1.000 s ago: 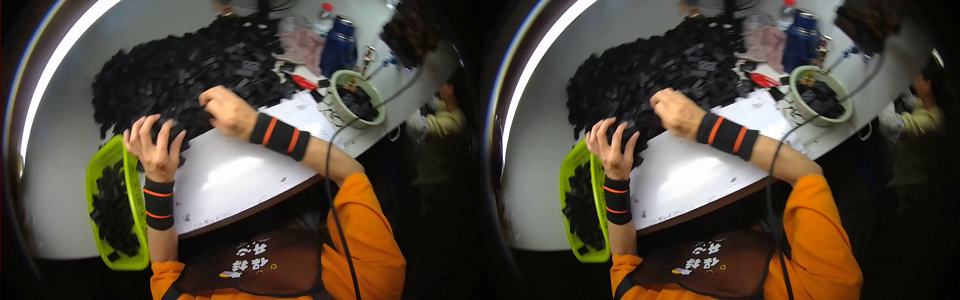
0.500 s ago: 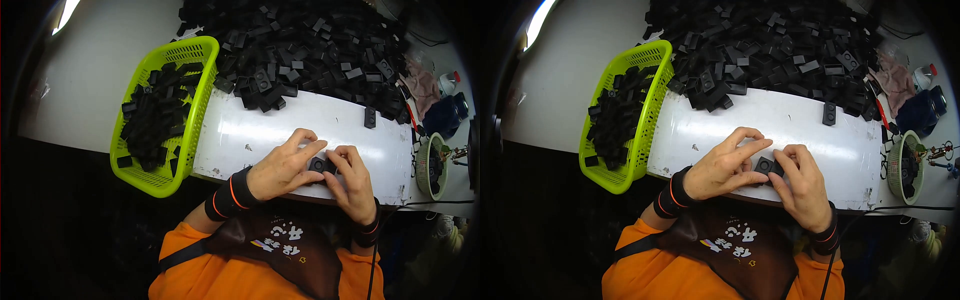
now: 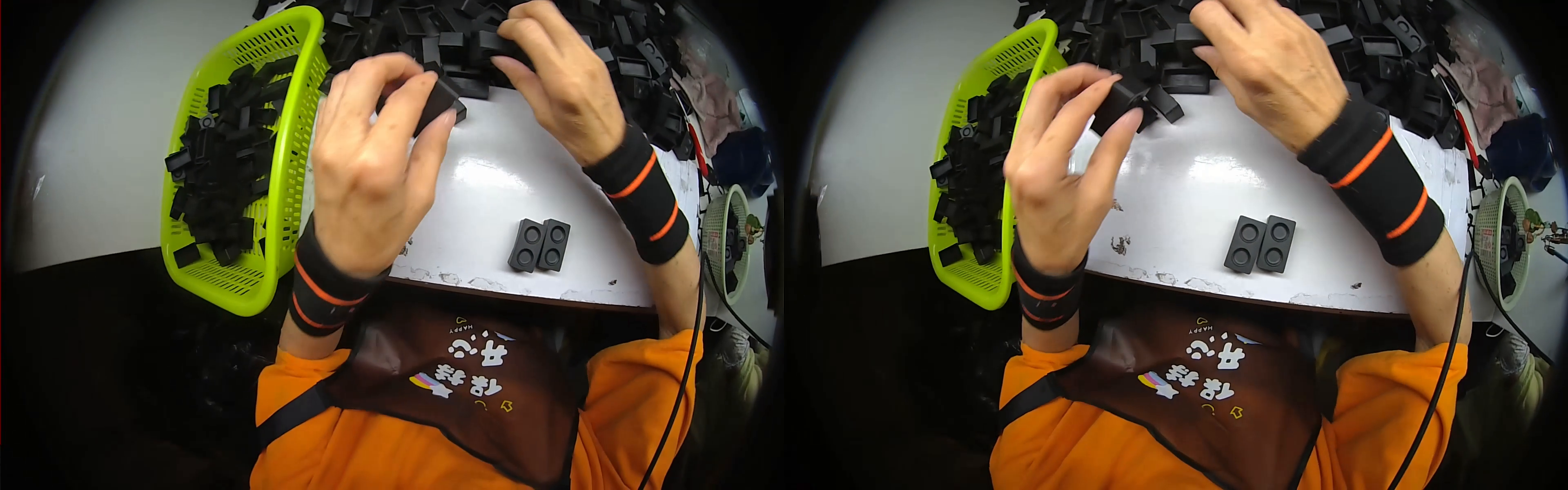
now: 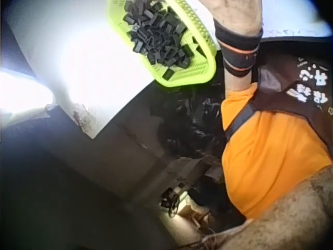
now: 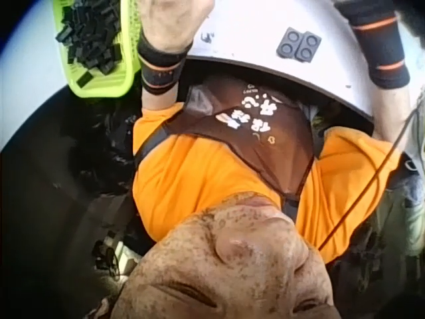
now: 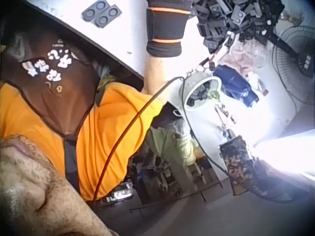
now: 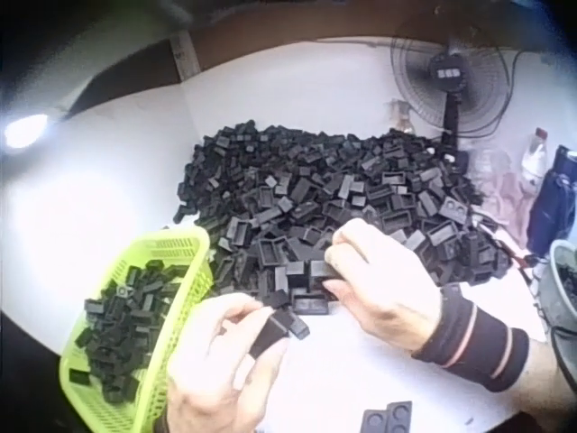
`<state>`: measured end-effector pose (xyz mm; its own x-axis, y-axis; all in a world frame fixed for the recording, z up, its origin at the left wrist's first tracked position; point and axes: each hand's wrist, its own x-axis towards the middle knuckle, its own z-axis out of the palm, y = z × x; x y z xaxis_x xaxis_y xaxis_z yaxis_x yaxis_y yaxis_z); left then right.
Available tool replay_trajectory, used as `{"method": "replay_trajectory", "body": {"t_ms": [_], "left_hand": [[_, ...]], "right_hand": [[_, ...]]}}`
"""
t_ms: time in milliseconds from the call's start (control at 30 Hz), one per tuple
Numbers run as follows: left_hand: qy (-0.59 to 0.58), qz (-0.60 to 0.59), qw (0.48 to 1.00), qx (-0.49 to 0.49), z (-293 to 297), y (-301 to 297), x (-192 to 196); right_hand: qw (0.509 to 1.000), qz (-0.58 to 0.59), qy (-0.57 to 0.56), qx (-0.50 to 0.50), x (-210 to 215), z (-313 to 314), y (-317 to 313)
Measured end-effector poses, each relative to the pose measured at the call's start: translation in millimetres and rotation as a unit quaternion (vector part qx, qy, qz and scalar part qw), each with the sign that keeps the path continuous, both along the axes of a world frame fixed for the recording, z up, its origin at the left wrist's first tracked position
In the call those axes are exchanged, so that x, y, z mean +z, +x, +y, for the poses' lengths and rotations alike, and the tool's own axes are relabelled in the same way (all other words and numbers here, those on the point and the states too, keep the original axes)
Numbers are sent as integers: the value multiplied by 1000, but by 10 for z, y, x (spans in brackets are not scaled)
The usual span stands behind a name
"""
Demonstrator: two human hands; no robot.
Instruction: The person places a basket on the work surface and gathers plastic components from a pile. The person then arranges the components into rows by hand and trims excess material using scissors.
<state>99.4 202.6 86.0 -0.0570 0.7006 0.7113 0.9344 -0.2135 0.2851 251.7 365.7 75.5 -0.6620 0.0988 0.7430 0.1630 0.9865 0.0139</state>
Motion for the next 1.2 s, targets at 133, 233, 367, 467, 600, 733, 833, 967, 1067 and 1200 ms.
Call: {"method": "replay_trajectory", "body": {"t_ms": [133,233,367,467,600,733,833,967,1067,1200], "left_hand": [[-151,-402,900,-74,-495,227,-78],[-238,-317,913,-94,-564,420,-100],[-281,-74,954,-72,-518,497,-218],[-284,-113,949,-78,-480,415,-208],[-301,-194,921,-155,-445,481,-193],[-267,-140,927,-222,-416,473,-268],[-280,-172,920,-212,-418,430,-201],[-171,-123,973,-97,-278,118,-139],[-91,3,996,-22,-60,-10,-198],[-117,179,976,44,147,-26,-307]], "right_hand": [[971,8,-237,-32,232,-367,660],[817,-110,-555,-111,519,-709,1253],[873,-145,-456,-97,-11,-973,1254],[866,-92,-462,-167,-12,-1143,1181],[914,-123,-382,-60,-107,-1220,1062],[925,-137,-353,-15,-152,-1212,1079],[888,-132,-440,-17,61,-1150,1136],[941,-60,-245,-226,-55,-501,1607],[932,-113,-219,-266,-206,-84,1396],[958,-157,-82,-224,-393,66,1190]]}}
